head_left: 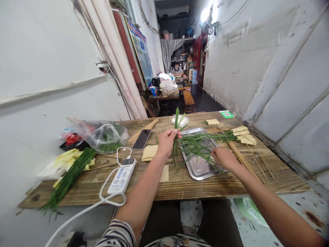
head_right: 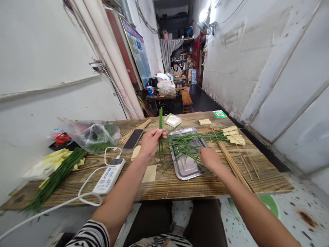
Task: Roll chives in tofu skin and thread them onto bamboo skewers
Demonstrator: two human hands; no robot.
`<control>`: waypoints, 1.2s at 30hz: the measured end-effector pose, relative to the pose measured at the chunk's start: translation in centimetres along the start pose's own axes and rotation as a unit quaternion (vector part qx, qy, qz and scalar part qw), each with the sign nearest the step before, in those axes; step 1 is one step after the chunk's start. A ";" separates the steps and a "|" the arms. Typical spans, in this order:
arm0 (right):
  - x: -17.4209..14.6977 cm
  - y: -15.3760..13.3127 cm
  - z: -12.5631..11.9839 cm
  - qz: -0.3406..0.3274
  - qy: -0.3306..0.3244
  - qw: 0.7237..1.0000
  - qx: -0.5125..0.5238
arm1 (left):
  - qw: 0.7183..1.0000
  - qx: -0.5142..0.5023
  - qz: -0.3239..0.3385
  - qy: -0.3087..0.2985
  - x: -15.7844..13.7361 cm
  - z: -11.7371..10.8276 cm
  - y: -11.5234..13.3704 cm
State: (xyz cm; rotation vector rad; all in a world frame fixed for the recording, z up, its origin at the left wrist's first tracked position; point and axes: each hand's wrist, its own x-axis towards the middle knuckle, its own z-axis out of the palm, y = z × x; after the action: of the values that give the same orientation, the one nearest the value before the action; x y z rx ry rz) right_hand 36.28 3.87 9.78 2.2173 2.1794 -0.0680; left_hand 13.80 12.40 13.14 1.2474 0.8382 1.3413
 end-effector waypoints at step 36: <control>-3.0 -4.0 -2.8 0.053 -0.003 0.443 0.895 | 0.987 0.041 -0.096 -0.126 -6.3 5.7 -1.1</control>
State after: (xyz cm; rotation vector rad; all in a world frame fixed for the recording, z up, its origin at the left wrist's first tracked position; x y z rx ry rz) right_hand 32.23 1.12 12.74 2.1210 1.4633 -3.6865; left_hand 18.82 5.52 11.89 1.3315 0.8172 0.9814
